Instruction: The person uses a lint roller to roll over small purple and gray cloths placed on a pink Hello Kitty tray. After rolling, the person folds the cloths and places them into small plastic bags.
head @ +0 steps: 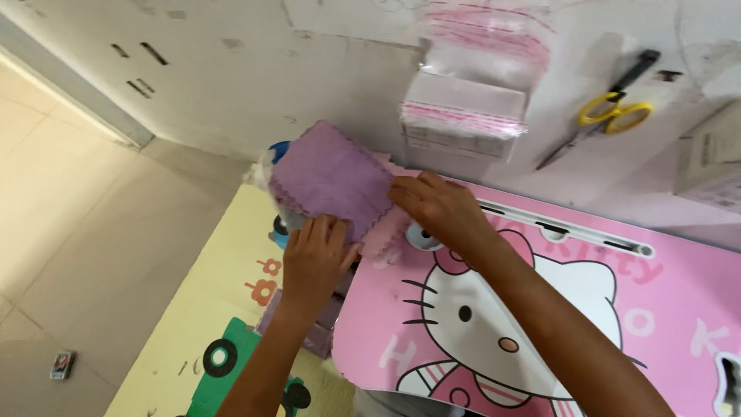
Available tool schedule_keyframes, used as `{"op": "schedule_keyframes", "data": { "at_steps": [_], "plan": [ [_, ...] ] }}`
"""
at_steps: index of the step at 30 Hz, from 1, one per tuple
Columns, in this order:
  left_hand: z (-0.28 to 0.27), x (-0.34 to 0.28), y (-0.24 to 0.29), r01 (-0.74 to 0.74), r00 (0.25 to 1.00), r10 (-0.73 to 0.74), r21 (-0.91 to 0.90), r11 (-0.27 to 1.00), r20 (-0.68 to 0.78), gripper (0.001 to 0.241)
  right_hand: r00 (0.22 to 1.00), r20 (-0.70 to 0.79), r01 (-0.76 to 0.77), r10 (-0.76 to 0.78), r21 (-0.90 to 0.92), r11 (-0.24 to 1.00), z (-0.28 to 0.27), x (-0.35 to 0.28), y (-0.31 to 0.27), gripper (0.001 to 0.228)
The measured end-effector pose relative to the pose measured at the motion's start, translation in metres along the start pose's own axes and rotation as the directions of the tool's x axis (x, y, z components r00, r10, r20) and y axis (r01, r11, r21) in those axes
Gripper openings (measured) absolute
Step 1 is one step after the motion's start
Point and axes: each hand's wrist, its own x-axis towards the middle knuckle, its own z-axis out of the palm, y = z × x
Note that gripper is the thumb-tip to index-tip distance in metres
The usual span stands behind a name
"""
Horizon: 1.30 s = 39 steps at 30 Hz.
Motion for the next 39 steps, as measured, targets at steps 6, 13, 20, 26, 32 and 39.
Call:
{"op": "schedule_keyframes", "data": {
  "at_steps": [6,13,20,26,32,39],
  "plan": [
    [0.015,-0.019,-0.008,-0.004,1.0,0.004,-0.015,1.0,0.02,0.022,0.998,-0.037,0.046,-0.047,-0.014,0.999,0.003,0.005,0.01,0.013],
    [0.02,-0.021,-0.003,-0.001,1.0,0.001,0.009,1.0,0.018,0.02,0.997,-0.043,0.058,-0.057,0.015,0.998,-0.002,0.013,0.01,0.016],
    [0.015,-0.015,-0.011,0.034,0.998,-0.034,-0.001,0.999,-0.05,0.006,0.992,0.04,-0.125,0.121,0.101,0.987,-0.006,0.029,-0.007,0.011],
    [-0.021,0.012,-0.035,0.159,0.977,-0.162,-0.031,0.987,-0.139,0.007,0.975,-0.041,-0.204,0.22,0.231,0.951,-0.01,0.057,-0.017,0.015],
    [-0.085,0.053,-0.055,0.146,0.914,-0.246,-0.303,0.942,-0.324,0.01,0.915,-0.233,-0.2,0.329,0.445,0.873,-0.058,0.082,-0.019,0.012],
    [-0.188,0.075,0.003,-0.014,0.942,-0.181,-0.571,0.821,-0.284,0.011,0.936,-0.228,-0.171,0.269,0.372,0.912,-0.201,0.049,-0.026,0.004]
  ]
}}
